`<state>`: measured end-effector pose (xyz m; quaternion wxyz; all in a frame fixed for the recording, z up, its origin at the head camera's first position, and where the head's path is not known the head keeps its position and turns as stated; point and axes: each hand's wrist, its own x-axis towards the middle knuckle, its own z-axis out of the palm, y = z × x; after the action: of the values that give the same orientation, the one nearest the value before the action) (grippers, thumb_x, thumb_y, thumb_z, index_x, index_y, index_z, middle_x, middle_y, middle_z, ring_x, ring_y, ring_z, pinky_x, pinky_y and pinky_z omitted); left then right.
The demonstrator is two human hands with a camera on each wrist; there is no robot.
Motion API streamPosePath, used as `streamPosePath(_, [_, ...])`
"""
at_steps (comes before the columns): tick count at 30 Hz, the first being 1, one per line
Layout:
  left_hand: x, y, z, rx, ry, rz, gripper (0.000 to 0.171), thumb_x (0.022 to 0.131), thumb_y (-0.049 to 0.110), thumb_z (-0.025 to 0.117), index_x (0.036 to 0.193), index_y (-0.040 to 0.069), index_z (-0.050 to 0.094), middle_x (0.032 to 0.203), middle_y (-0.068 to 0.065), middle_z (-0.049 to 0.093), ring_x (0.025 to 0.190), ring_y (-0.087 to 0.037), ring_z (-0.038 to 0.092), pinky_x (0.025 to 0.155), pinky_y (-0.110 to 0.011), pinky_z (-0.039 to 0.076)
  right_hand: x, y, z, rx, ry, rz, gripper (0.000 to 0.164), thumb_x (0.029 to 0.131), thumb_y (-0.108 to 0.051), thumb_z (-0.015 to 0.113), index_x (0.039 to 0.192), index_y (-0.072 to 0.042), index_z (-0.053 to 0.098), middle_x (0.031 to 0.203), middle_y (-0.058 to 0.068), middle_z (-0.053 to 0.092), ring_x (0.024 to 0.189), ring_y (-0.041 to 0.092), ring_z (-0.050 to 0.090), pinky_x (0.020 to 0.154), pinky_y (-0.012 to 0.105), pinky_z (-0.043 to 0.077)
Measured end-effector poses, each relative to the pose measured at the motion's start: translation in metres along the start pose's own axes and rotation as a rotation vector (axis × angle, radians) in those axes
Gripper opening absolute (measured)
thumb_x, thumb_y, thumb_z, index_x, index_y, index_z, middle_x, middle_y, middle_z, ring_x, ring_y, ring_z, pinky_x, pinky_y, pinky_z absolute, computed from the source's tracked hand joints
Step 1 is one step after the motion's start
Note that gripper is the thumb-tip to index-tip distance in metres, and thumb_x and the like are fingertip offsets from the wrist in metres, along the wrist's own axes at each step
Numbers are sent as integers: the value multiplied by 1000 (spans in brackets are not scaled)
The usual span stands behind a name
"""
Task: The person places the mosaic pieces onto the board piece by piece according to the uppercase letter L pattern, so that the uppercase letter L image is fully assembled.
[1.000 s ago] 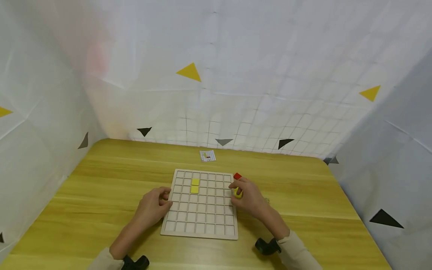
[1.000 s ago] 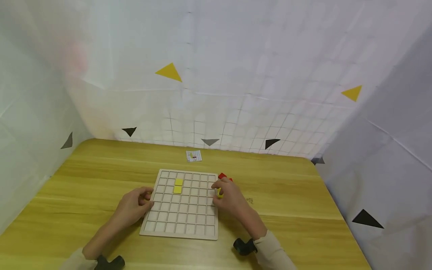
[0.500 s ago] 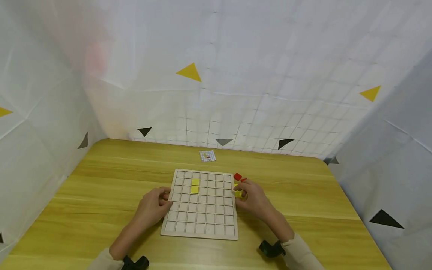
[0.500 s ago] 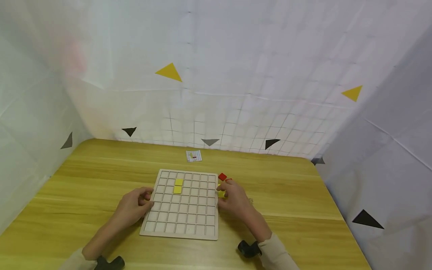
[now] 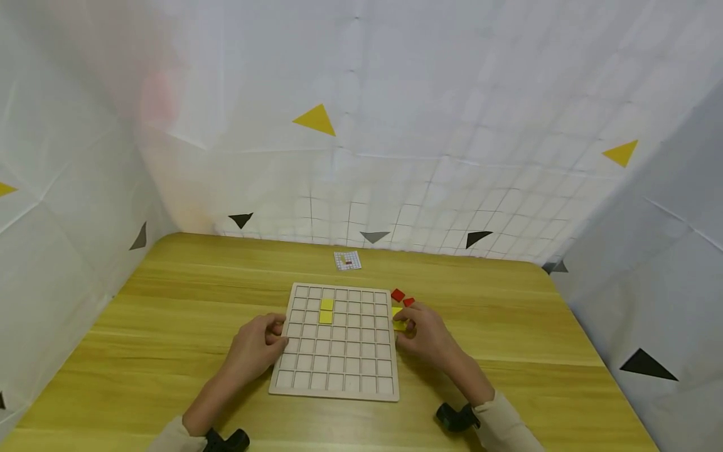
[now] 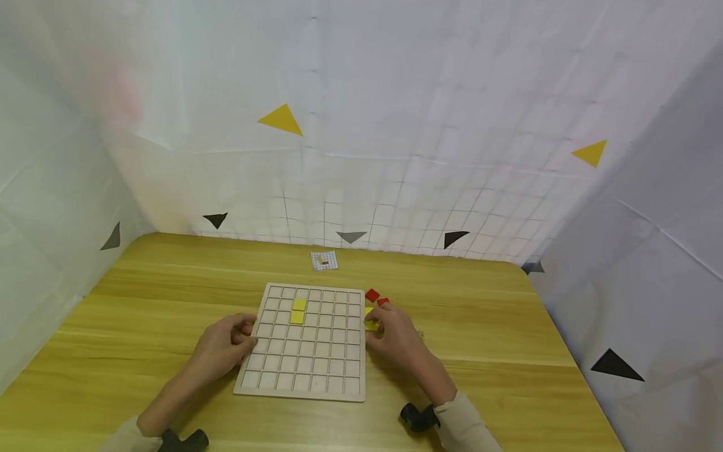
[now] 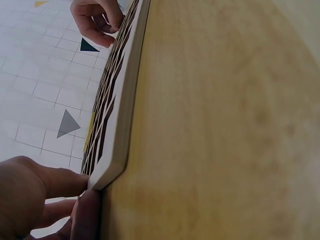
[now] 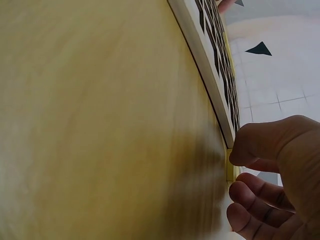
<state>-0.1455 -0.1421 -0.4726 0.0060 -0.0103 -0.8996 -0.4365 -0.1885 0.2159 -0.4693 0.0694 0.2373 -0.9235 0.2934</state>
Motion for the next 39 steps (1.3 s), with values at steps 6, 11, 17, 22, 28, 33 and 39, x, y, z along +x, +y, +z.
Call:
streamPosePath(6, [-1,-1,-1,-3,0,7,43,86,7,73,126,-3,64,100,-6,63,85,-15,63,73,-32,53,0,0,0,-3,-6,8,26,72,0,78,97,-8,74,90,1,62,75,15,54,66,28,46])
streamPosePath(11, [-1,-2,-1,-5,-2,5,43,86,7,73,126,-3,64,100,-6,63,85,-15,63,73,-32,53,-1,0,-2,-2,-20,47,27,73,-1,77,100,-8,74,95,1,63,78,16,57,68,28,49])
streamPosePath(17, [0,-1,0,-16,-7,-4,43,86,7,73,127,-2,63,100,-6,62,84,-14,63,72,-30,52,-2,5,-1,-10,-20,78,28,73,-3,78,101,-10,75,93,-1,61,77,15,56,68,29,49])
streamPosePath(22, [-1,0,0,-18,-10,-4,43,86,7,74,127,-2,63,100,-6,62,84,-14,62,72,-30,52,-2,9,1,-14,-17,70,28,73,-4,80,100,-10,75,89,-1,58,75,14,52,67,29,47])
streamPosePath(28, [-1,-1,0,-10,-2,3,43,86,8,74,126,-2,64,100,-6,62,84,-15,62,73,-31,53,-2,10,2,-15,-20,55,28,74,-3,79,100,-9,74,91,-1,59,77,13,53,68,29,48])
streamPosePath(33, [0,-1,0,-10,-6,6,43,87,9,74,127,-1,64,101,-5,62,85,-14,63,74,-32,52,-4,10,0,-12,-19,67,27,74,-4,81,100,-9,74,91,-1,59,78,14,55,69,28,49])
streamPosePath(39, [0,-2,0,-11,-5,4,42,87,8,73,127,-2,64,101,-5,62,85,-14,63,74,-32,52,-4,7,-1,-4,-26,79,27,74,-5,82,99,-9,74,90,-2,59,78,13,56,68,28,50])
